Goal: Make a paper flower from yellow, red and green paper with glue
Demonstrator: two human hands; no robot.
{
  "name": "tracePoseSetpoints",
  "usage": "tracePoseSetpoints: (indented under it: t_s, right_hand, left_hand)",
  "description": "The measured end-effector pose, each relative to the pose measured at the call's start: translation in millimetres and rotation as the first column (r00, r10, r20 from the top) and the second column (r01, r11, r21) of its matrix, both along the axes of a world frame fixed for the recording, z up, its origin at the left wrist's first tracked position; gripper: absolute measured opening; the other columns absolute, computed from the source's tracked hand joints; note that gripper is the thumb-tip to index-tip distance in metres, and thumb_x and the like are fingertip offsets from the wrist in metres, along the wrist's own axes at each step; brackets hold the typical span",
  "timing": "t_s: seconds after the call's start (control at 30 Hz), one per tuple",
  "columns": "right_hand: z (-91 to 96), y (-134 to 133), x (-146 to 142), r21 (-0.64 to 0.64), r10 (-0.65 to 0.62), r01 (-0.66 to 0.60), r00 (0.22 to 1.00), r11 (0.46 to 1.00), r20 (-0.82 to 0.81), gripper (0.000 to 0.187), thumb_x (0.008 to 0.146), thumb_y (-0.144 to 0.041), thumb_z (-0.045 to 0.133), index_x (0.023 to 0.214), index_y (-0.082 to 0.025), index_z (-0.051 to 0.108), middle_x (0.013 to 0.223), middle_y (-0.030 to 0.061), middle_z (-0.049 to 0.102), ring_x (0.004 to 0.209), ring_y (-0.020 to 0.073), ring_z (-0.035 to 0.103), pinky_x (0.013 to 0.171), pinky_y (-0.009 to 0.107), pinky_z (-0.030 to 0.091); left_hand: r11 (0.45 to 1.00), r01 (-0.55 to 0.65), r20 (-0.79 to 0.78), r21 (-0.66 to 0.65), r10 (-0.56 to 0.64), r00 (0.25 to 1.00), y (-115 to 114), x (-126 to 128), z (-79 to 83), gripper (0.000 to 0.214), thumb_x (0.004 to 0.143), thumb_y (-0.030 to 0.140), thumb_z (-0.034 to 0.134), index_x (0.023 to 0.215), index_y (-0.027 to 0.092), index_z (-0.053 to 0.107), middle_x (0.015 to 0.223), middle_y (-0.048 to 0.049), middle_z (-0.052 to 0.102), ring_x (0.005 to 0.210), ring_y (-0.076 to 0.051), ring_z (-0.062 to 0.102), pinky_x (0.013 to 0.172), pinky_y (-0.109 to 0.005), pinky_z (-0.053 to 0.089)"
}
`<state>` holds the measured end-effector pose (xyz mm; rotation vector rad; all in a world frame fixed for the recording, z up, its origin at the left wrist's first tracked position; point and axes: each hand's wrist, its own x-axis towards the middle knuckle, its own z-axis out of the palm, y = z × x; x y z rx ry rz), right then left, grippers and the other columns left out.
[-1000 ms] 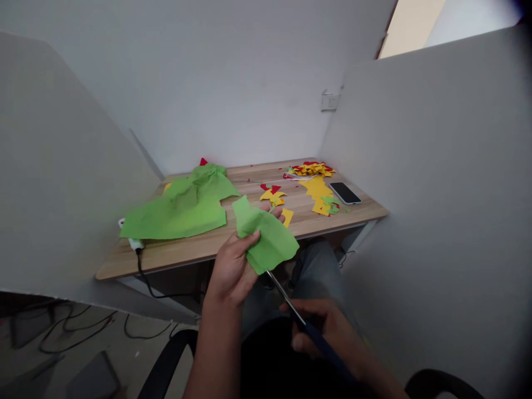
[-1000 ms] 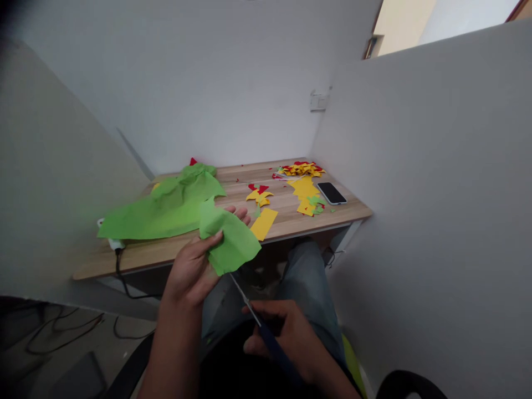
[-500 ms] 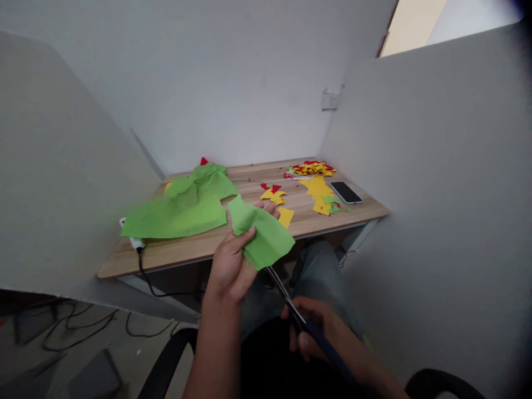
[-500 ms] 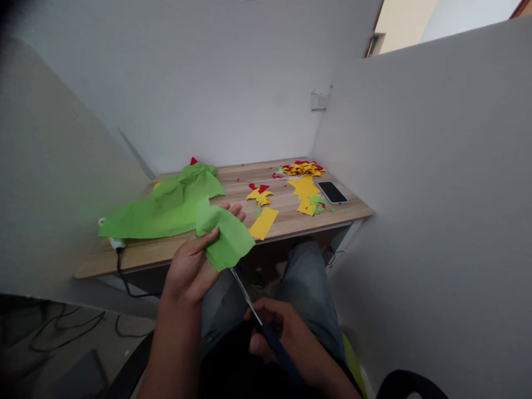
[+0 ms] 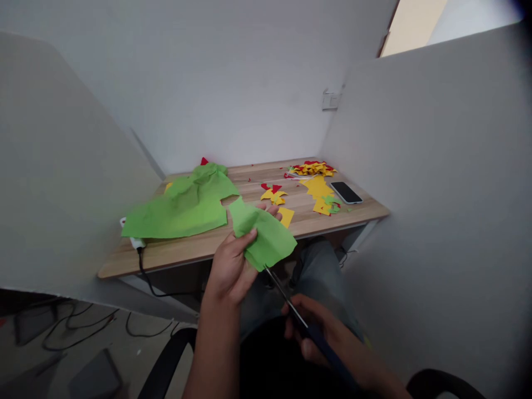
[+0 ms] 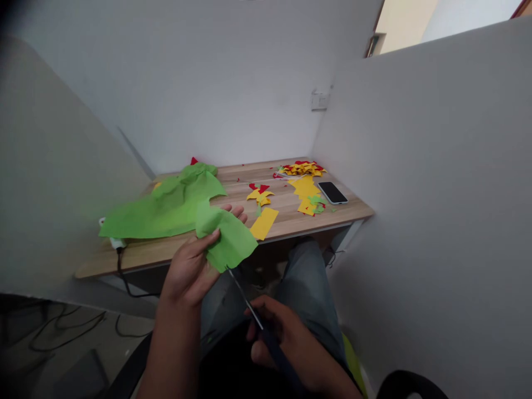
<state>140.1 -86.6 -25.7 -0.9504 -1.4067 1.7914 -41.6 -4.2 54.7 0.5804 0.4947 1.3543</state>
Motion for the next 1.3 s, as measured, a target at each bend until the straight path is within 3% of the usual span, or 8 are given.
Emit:
tracePoseSetpoints:
  t_s: [0.1,0.37,0.6,0.83,0.97,1.07,1.13,1.3]
  right_hand:
    - [2.9,-1.6,0.4,0.054,0.011,-0.009,0.999,0.999,-0.043,0.048,0.079,-0.052,0.074,0.113,-0.022,0.059,0.090,0.0018,0.063,0.071,0.0116,0.051,0.065,0.025,0.042]
    - [-10.8,-0.1,-6.8,-0.074,-0.109,0.117,0.989,0.990,0.099,0.050,0.068,-0.054,0.082,0.098,-0.020,0.061,0.059,-0.0081,0.049,0.044,0.0058,0.036,0.043,0.020,0.029]
    - [0.8,-1.7,-2.4,0.051,-0.050,0.052,0.998,0.997,-0.026,0.050,0.077,-0.049,0.076,0.114,-0.022,0.059,0.091,0.0017,0.062,0.066,0.0094,0.048,0.062,0.024,0.040]
    - [-11.5,0.1,-10.5,-0.104,-0.085,0.102,0.984,0.989,0.158,0.044,0.068,-0.045,0.082,0.098,-0.019,0.064,0.059,-0.0078,0.049,0.045,0.0062,0.036,0.044,0.021,0.029]
    - [-5.4,-3.8,-3.0,-0.010,0.049,-0.048,0.998,0.999,0.029,0.050,0.076,-0.054,0.075,0.109,-0.020,0.059,0.078,-0.0007,0.061,0.060,0.0100,0.050,0.057,0.023,0.041]
    - [-4.1,-3.6,-1.3,0.116,0.060,-0.053,0.996,0.992,-0.065,0.050,0.084,-0.057,0.067,0.117,-0.021,0.055,0.099,0.0051,0.065,0.077,0.0125,0.054,0.071,0.026,0.044]
    - [-7.2,-1.4,-4.4,0.092,0.012,-0.008,0.999,0.996,-0.050,0.048,0.081,-0.053,0.072,0.113,-0.020,0.058,0.089,0.0024,0.064,0.069,0.0106,0.051,0.065,0.024,0.042]
    - [-11.5,2.9,-13.2,-0.140,-0.093,0.111,0.987,0.984,0.127,0.040,0.065,-0.036,0.081,0.096,-0.018,0.064,0.053,-0.0093,0.050,0.041,0.0053,0.036,0.040,0.019,0.031]
  left_hand:
    - [1.000,-0.015,-0.001,0.012,0.015,1.000,-0.8,-1.0,1.9,0.047,0.089,0.006,0.053,0.133,0.017,0.061,0.133,-0.0101,0.068,0.141,-0.028,0.046,0.119,-0.044,0.036]
    - [1.000,0.008,-0.016,0.010,-0.008,1.000,-0.9,-1.9,-0.3,0.045,0.088,0.007,0.056,0.131,0.015,0.062,0.129,-0.0119,0.069,0.140,-0.029,0.047,0.120,-0.045,0.036]
    - [1.000,-0.015,-0.053,-0.010,0.015,0.998,-2.3,-3.1,2.2,0.047,0.088,0.007,0.057,0.135,0.014,0.058,0.133,-0.0123,0.067,0.141,-0.027,0.046,0.122,-0.044,0.032]
    - [0.999,0.031,-0.087,0.028,-0.029,0.996,-2.2,-3.0,-1.8,0.048,0.089,0.010,0.057,0.136,0.015,0.057,0.130,-0.0122,0.069,0.138,-0.028,0.049,0.120,-0.045,0.034]
    - [1.000,0.003,-0.083,0.011,-0.002,0.997,-0.5,-3.6,-1.0,0.051,0.090,0.009,0.055,0.140,0.018,0.053,0.133,-0.0104,0.067,0.139,-0.027,0.049,0.120,-0.045,0.035]
    - [1.000,0.003,-0.078,0.019,-0.002,0.997,-1.0,-4.4,0.1,0.050,0.091,0.009,0.054,0.140,0.018,0.054,0.133,-0.0096,0.068,0.139,-0.026,0.049,0.120,-0.045,0.036]
    - [0.999,0.023,-0.077,0.028,-0.021,0.997,-1.6,-4.8,-0.5,0.050,0.090,0.008,0.055,0.139,0.016,0.055,0.132,-0.0107,0.068,0.139,-0.027,0.048,0.120,-0.045,0.036]
    - [0.999,0.040,-0.069,0.035,-0.038,0.997,-0.5,-4.5,-4.8,0.049,0.089,0.007,0.055,0.138,0.015,0.056,0.130,-0.0120,0.069,0.138,-0.029,0.049,0.119,-0.046,0.037]
